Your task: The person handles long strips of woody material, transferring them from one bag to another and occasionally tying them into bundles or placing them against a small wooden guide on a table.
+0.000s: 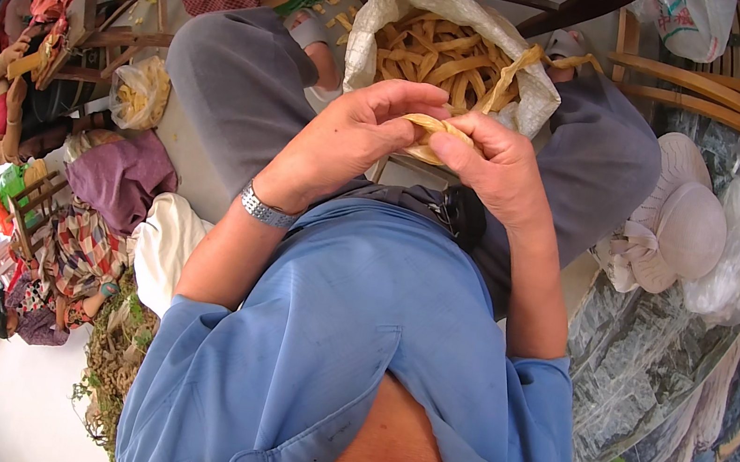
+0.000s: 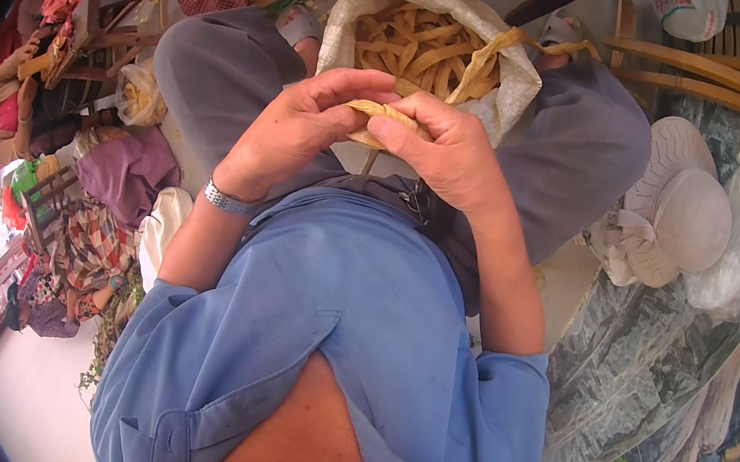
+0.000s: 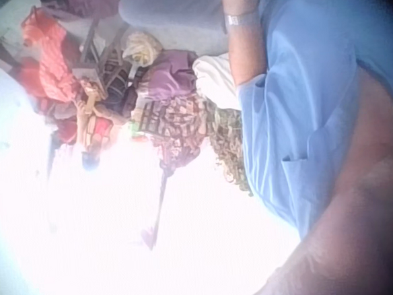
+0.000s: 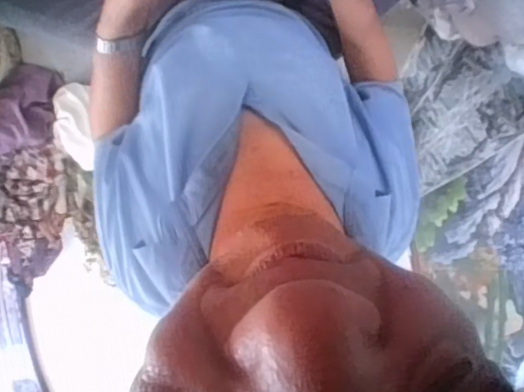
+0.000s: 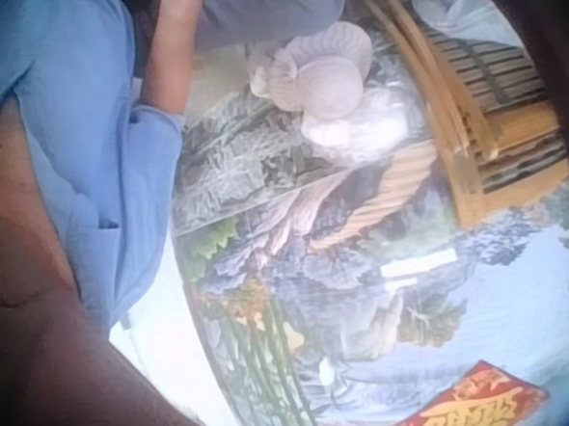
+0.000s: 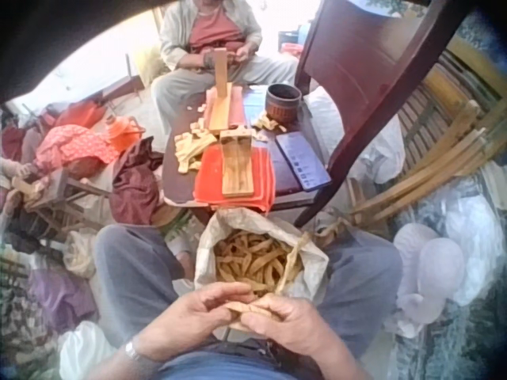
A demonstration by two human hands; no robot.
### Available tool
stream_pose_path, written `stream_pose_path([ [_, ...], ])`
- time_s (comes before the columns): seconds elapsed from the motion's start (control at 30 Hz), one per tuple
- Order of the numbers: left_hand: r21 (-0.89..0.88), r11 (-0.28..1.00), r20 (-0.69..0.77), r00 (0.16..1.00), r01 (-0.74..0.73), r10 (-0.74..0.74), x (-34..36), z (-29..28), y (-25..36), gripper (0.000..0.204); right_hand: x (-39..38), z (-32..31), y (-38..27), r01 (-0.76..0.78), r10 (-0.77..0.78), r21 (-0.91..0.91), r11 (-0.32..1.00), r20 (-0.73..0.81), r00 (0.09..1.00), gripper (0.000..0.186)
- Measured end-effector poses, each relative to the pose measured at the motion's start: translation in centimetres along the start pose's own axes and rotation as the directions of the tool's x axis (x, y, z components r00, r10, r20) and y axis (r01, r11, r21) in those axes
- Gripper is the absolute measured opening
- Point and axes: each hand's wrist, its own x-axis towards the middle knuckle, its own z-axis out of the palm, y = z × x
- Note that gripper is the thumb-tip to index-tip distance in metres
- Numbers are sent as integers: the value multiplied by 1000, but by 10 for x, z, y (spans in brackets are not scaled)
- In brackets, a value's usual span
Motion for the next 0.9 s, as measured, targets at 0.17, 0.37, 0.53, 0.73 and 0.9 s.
stream_pose_path([
  [0.17, 247, 965, -202, 970, -82, 134, 7, 11, -5, 22, 0, 5, 15, -104, 123, 582, 807, 7, 992, 23],
  [0.37, 172, 982, -209, 977, 76, -39, 5, -1, -16, 15, 3, 4, 3, -123, 90, 381, 917, 102, 991, 25],
  [0.53, 35, 998, -167, 984, -61, 66, -10, 14, -3, 21, 4, 11, 0, -65, 66, 33, 997, -32, 997, 30],
  [0.73, -97, 989, -199, 976, -113, 92, -1, -6, -8, 19, 5, 28, -7, 14, -20, -91, 996, -71, 997, 40],
  [0.9, -138, 980, -260, 960, -145, 105, -3, -29, -6, 18, -2, 6, -16, -79, 79, 41, 996, -19, 997, 32],
])
